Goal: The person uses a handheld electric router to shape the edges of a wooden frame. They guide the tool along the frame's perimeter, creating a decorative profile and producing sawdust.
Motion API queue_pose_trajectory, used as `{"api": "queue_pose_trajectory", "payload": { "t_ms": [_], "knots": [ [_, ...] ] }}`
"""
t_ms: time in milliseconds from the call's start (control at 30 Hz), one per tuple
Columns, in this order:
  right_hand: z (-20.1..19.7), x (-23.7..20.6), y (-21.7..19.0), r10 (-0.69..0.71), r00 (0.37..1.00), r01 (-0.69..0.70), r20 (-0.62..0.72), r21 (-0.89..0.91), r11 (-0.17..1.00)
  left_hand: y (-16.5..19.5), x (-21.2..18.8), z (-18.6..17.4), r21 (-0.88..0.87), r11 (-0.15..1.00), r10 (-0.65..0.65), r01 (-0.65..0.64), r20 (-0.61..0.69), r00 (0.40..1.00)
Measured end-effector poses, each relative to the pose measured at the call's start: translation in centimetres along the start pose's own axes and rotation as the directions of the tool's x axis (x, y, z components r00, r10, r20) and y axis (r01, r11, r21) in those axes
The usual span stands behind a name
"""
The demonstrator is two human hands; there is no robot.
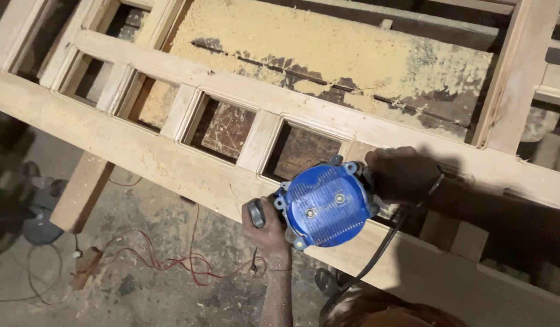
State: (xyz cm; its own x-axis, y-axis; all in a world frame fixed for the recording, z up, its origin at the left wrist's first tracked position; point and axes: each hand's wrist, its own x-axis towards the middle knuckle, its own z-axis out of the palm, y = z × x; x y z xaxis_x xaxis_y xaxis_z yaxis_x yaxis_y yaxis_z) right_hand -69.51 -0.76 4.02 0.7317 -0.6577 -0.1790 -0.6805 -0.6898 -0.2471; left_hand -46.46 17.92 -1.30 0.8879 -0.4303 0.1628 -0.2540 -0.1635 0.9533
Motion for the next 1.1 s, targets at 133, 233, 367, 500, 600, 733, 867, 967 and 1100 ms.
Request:
{"api": "queue_pose_trajectory", "payload": {
  "t_ms": [133,233,367,500,600,733,867,967,1100],
  "knots": [
    [-1.1,-0.1,-0.5,-0.140,0.981,0.149,-0.135,0.057,0.987,2.7,-0.1,-0.3,-0.012,1.000,0.009,-0.008,0.008,1.000],
    [-0.8,0.5,-0.7,-0.158,0.980,0.165,-0.122,0.051,0.985,3.2,0.3,-0.5,0.000,1.000,-0.013,0.013,-0.012,1.000],
    [-0.8,1.3,-0.7,-0.229,0.966,0.237,-0.123,0.056,0.970,2.0,1.2,-0.9,0.012,0.999,-0.050,0.049,0.021,0.999],
    [-1.1,2.8,-1.9,-0.218,0.969,0.237,-0.117,0.180,0.955,-0.3,3.3,-0.9,0.005,0.998,0.060,-0.060,0.020,0.998],
    [-0.9,4.5,-2.9,0.052,0.988,-0.051,0.147,-0.006,0.999,-1.9,4.9,-0.9,0.020,0.997,0.081,-0.080,-0.017,0.997],
    [0.2,7.3,-3.1,-0.251,0.967,0.249,-0.045,-0.052,0.967,-3.6,7.2,-1.6,0.042,0.993,0.113,-0.112,-0.048,0.992],
    [2.5,10.9,-3.6,-0.283,0.959,0.280,0.020,-0.219,0.935,-5.1,10.2,-2.2,0.053,0.972,0.230,-0.227,-0.051,0.972],
    [3.1,11.9,-4.1,-0.378,0.883,0.412,-0.278,0.076,0.908,-5.8,11.9,-2.2,0.031,0.965,0.261,-0.259,-0.072,0.963],
    [2.5,13.0,-5.8,-0.359,0.844,0.325,-0.397,-0.154,0.933,-6.0,13.1,-2.3,0.059,0.921,0.388,-0.384,-0.097,0.916]
  ]
}}
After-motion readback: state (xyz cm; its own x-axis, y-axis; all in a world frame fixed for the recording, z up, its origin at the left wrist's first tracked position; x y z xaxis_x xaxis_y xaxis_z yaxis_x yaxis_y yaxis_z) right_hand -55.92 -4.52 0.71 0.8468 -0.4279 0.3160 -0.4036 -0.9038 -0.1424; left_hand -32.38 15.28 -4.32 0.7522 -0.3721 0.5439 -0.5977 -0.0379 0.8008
